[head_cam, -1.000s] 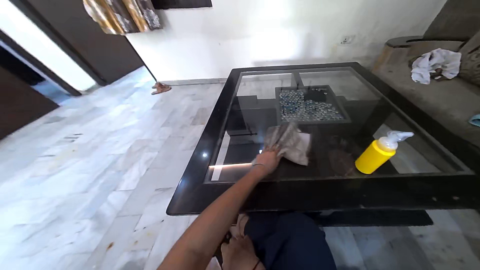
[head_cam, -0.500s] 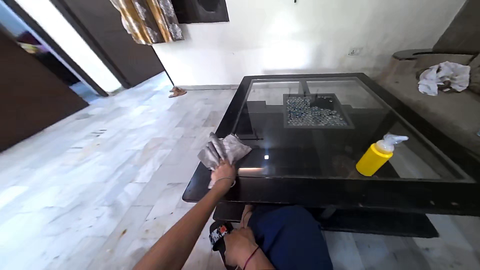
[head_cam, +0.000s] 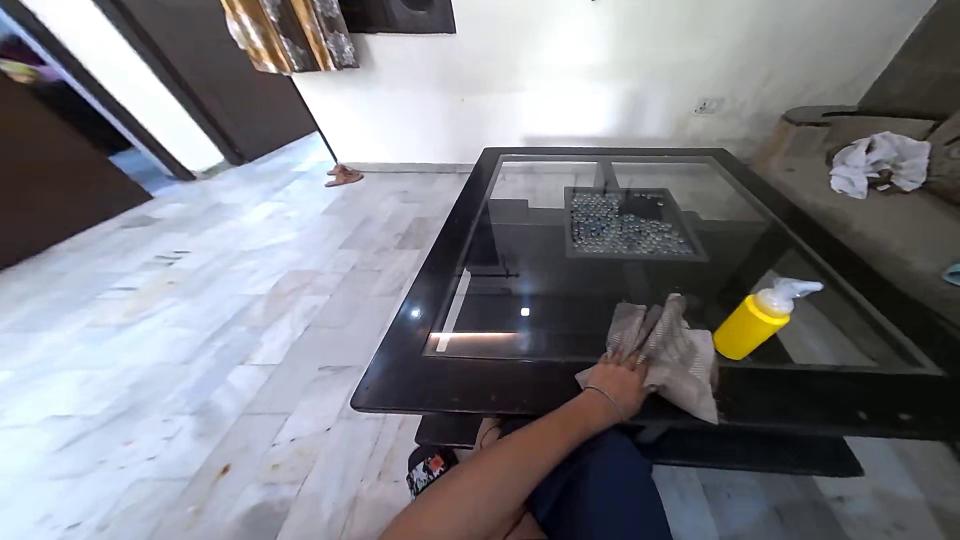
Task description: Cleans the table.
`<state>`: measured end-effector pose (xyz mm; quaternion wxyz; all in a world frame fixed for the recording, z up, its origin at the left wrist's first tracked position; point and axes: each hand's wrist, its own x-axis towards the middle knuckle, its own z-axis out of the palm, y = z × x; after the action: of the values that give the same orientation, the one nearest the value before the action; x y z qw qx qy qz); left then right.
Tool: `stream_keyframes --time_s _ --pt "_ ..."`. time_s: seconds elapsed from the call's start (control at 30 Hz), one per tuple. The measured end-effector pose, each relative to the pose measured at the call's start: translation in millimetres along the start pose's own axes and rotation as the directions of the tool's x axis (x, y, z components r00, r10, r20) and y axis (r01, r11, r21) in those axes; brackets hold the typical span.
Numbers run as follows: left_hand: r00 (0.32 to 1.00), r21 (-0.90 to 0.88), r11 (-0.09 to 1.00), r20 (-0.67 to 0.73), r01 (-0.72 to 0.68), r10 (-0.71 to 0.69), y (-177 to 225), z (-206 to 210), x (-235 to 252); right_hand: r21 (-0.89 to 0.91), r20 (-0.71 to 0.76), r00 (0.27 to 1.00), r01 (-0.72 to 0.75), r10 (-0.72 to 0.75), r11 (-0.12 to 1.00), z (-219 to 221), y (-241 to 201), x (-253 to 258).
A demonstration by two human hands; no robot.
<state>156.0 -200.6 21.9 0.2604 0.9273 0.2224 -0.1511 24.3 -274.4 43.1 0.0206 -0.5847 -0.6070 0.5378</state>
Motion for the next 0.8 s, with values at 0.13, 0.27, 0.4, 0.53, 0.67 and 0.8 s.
stream_keyframes --time_s 0.13,0.27,0.4,0.53,0.67,0.8 --pt "0.989 -0.036 0.992 -0.087 0.121 -0.124 -45 -2 -40 -0.171 -0.078 0.997 -0.036 0.023 0.985 8 3 24" --pt "0.869 -0.109 0.891 -0.197 0.441 -0.454 -106 2 -110 -0.24 0.007 0.999 -0.042 0.045 0.97 11 0 38" --pt "0.644 -0.217 0.735 -0.368 0.642 -0.671 -171 17 -182 -0.284 0.038 0.999 -0.024 0.037 0.959 14 2 47" --pt "0.512 -0.283 0.623 -0.379 0.729 -0.771 -198 21 -209 -0.318 0.064 0.997 -0.024 0.046 0.948 15 -3 48" --pt "0.479 -0.28 0.567 -0.326 0.775 -0.815 -169 15 -187 -0.311 0.072 0.996 -0.025 0.05 0.95 14 -6 48" --pt "0.591 -0.237 0.648 -0.271 0.724 -0.76 -120 11 -151 -0.312 0.054 0.998 -0.022 0.041 0.95 13 -6 43"
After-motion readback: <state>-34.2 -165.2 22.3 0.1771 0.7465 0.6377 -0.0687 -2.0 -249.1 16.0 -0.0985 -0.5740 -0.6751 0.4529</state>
